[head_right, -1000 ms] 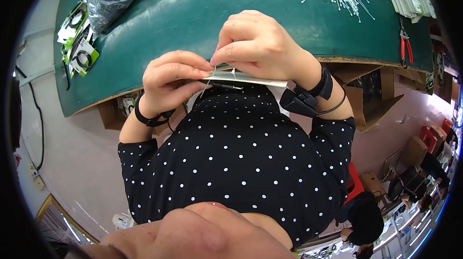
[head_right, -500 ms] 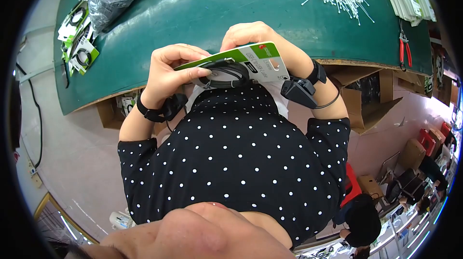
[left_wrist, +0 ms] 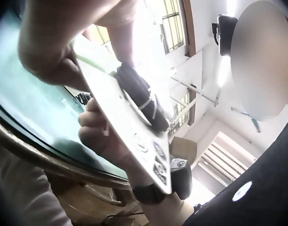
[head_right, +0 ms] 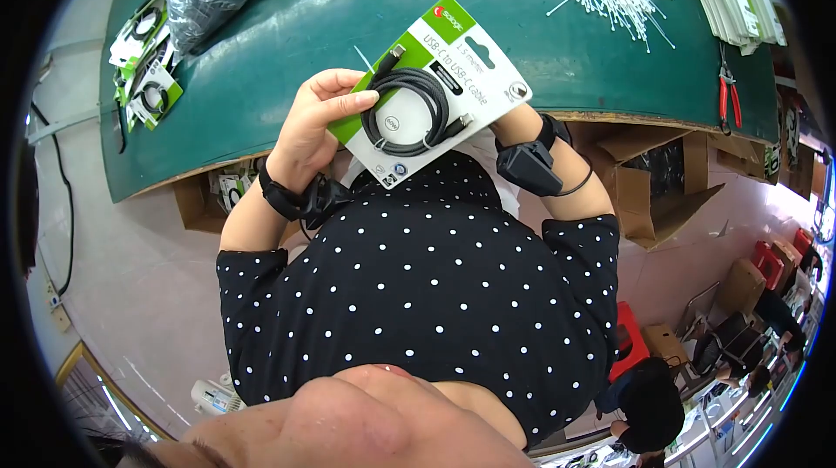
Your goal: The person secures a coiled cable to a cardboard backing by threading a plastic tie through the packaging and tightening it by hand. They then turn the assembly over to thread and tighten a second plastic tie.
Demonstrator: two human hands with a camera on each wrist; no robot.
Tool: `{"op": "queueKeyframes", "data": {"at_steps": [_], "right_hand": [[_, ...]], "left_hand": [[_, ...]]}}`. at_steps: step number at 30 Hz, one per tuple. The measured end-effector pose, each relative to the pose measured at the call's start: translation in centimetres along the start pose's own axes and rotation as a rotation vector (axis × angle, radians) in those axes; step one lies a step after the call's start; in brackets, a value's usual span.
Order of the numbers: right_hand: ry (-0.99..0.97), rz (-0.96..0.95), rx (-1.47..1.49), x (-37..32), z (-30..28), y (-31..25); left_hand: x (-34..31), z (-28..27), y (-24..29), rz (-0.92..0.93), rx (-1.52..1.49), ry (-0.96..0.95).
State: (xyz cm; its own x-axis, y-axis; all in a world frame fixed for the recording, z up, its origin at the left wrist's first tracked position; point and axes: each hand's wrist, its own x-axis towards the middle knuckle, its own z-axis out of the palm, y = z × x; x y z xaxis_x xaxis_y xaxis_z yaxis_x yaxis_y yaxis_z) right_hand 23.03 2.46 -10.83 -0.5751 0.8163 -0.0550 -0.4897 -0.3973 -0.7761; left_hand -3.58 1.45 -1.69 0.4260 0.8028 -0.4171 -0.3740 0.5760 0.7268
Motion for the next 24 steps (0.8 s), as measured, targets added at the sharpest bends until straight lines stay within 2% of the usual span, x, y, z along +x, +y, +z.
{"op": "queueKeyframes", "data": {"at_steps": [3, 4, 6, 7, 10, 11, 14, 19, 24], "right_hand": [[0.243, -0.607, -1.082, 2.0, 0.0, 0.2], [0.242, -0.609, -1.084, 2.0, -0.2, -0.8], [0.663, -0.398, -0.487, 2.5, 1.6, -5.6], [0.663, -0.400, -0.489, 2.5, 2.4, -6.6], [0.524, -0.875, -1.413, 1.5, 5.5, -7.9], [0.529, -0.874, -1.413, 1.5, 6.4, -7.8], [0.276, -0.740, -1.763, 2.2, 8.9, -7.5], [0.223, -0.701, -1.739, 3.1, 8.1, -7.1], [0.167, -0.754, -1.688, 3.6, 8.0, -7.2]], "left_hand": [[0.2, -0.2, -0.4, 0.016, -0.039, 0.042], [0.2, -0.4, -0.5, 0.048, -0.051, 0.086], [0.3, -0.6, -0.7, 0.109, -0.074, 0.174], [0.4, -0.6, -0.6, 0.110, -0.074, 0.172], [0.5, -0.4, -0.8, 0.165, -0.036, 0.222], [0.5, -0.2, -0.8, 0.163, -0.034, 0.219], [0.4, 0.3, -0.7, 0.148, 0.007, 0.182], [0.2, 0.2, -0.9, 0.138, 0.018, 0.181], [0.3, 0.1, -0.6, 0.115, 0.010, 0.179]]}}
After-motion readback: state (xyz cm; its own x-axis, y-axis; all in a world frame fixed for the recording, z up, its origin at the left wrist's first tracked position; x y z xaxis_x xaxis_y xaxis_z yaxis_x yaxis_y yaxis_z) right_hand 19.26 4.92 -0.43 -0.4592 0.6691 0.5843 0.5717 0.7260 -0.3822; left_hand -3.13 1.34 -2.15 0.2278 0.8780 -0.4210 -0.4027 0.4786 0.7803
